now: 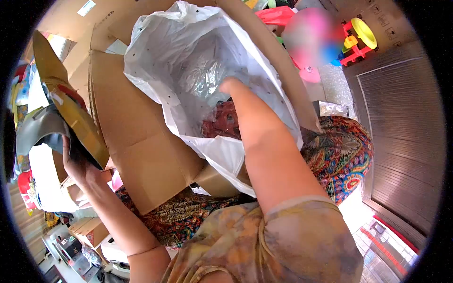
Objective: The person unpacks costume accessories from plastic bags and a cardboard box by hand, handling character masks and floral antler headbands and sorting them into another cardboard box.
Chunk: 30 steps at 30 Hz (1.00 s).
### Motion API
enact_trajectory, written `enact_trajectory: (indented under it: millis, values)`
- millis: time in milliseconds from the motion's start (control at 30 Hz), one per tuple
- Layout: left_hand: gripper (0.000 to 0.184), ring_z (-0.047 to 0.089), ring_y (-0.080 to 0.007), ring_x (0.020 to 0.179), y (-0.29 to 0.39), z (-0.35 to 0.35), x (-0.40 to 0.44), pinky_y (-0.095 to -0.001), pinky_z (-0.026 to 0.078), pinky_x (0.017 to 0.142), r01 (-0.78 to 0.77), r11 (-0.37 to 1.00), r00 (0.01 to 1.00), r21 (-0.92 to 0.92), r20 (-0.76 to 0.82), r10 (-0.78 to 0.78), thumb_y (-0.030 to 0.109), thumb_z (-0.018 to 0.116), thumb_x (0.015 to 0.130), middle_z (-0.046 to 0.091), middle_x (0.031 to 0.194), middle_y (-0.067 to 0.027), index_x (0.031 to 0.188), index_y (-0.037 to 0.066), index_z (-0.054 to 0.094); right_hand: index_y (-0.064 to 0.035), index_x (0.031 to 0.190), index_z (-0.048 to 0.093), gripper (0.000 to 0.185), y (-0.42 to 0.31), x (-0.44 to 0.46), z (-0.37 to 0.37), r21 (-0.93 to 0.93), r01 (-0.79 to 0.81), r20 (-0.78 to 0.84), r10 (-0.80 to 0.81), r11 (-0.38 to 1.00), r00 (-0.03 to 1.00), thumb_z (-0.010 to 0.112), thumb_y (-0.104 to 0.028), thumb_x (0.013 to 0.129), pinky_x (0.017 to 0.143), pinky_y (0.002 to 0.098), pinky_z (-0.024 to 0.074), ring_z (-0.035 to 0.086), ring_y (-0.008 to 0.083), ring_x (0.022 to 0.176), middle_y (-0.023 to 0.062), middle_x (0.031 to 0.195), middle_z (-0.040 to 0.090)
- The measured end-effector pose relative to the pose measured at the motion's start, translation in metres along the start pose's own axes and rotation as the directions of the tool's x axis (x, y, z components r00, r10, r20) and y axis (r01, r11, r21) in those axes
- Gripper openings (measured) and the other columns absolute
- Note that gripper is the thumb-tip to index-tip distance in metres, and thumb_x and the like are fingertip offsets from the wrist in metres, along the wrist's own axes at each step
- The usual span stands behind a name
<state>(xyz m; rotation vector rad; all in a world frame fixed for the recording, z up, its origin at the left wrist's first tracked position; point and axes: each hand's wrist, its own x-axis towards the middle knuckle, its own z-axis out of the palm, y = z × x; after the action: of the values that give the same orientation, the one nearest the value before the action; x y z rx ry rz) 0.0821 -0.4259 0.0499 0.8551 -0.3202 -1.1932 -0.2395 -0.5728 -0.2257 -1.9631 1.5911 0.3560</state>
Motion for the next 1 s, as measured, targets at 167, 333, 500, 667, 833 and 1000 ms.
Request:
enact_trajectory:
  millis: [167,333,500,667,833,1000]
  values:
    - [0.032,0.048,-0.0258,0.103,0.004,-0.016,0.006,-0.0398,0.035,0.091,0.045,0.999,0.995,-0.023,0.086,-0.042,0.016,0.042,0.085,0.051,0.111,-0.0142,0.111,-0.002,0.046,-0.0070,0.108,0.051,0.044,0.020,-0.019,0.038,-0.035,-0.155,0.032,0.156,0.987,0.987,0.060,-0.018,0.066,0.089,0.0383,0.0355,0.046,0.0321,0.102,0.0132,0.110,0.048]
    - [0.033,0.045,-0.0256,0.106,0.002,-0.020,0.010,-0.0394,0.035,0.091,0.141,0.984,0.972,-0.111,0.207,-0.115,0.016,0.039,0.086,0.048,0.115,-0.0150,0.113,-0.003,0.043,-0.0100,0.116,0.042,0.064,0.023,-0.013,0.057,-0.251,0.102,0.173,-0.059,0.963,0.983,0.068,-0.014,0.058,0.094,0.0417,0.0273,0.038,0.0269,0.112,0.0095,0.117,0.042]
    - [0.031,0.046,-0.0225,0.102,0.002,-0.028,0.013,-0.0355,0.035,0.090,0.123,0.992,0.965,-0.037,0.237,-0.111,0.013,0.039,0.086,0.048,0.111,-0.0148,0.112,-0.004,0.043,-0.0096,0.115,0.043,0.070,0.020,0.001,0.069,-0.301,0.179,0.078,-0.163,0.937,0.984,0.073,-0.016,0.052,0.092,0.0424,0.0292,0.038,0.0252,0.112,0.0107,0.116,0.043]
    - [0.032,0.046,-0.0224,0.103,-0.001,-0.020,0.014,-0.0350,0.035,0.090,0.131,0.991,0.947,0.015,0.293,-0.130,0.013,0.040,0.086,0.047,0.113,-0.0150,0.113,-0.004,0.042,-0.0092,0.110,0.048,0.065,0.002,0.000,0.024,-0.350,0.201,0.245,-0.117,0.915,0.962,0.073,-0.021,0.052,0.085,0.0401,0.0358,0.040,0.0239,0.109,0.0098,0.114,0.044]
    - [0.033,0.046,-0.0225,0.104,0.000,-0.021,0.015,-0.0350,0.036,0.090,0.139,0.990,0.955,0.000,0.264,-0.134,0.013,0.040,0.086,0.047,0.114,-0.0150,0.113,-0.004,0.041,-0.0128,0.100,0.059,0.039,0.005,-0.007,0.021,-0.486,0.298,0.284,-0.174,0.821,0.943,0.065,-0.021,0.062,0.082,0.0367,0.0381,0.047,0.0234,0.103,0.0078,0.107,0.052]
    - [0.032,0.046,-0.0229,0.104,-0.001,-0.019,0.014,-0.0354,0.036,0.090,0.163,0.985,0.940,-0.055,0.311,-0.138,0.012,0.040,0.086,0.047,0.114,-0.0152,0.113,-0.004,0.041,-0.0082,0.092,0.062,0.042,-0.006,-0.016,-0.011,-0.380,0.284,0.493,-0.067,0.881,0.867,0.070,-0.023,0.054,0.073,0.0341,0.0450,0.056,0.0248,0.087,0.0099,0.094,0.059]
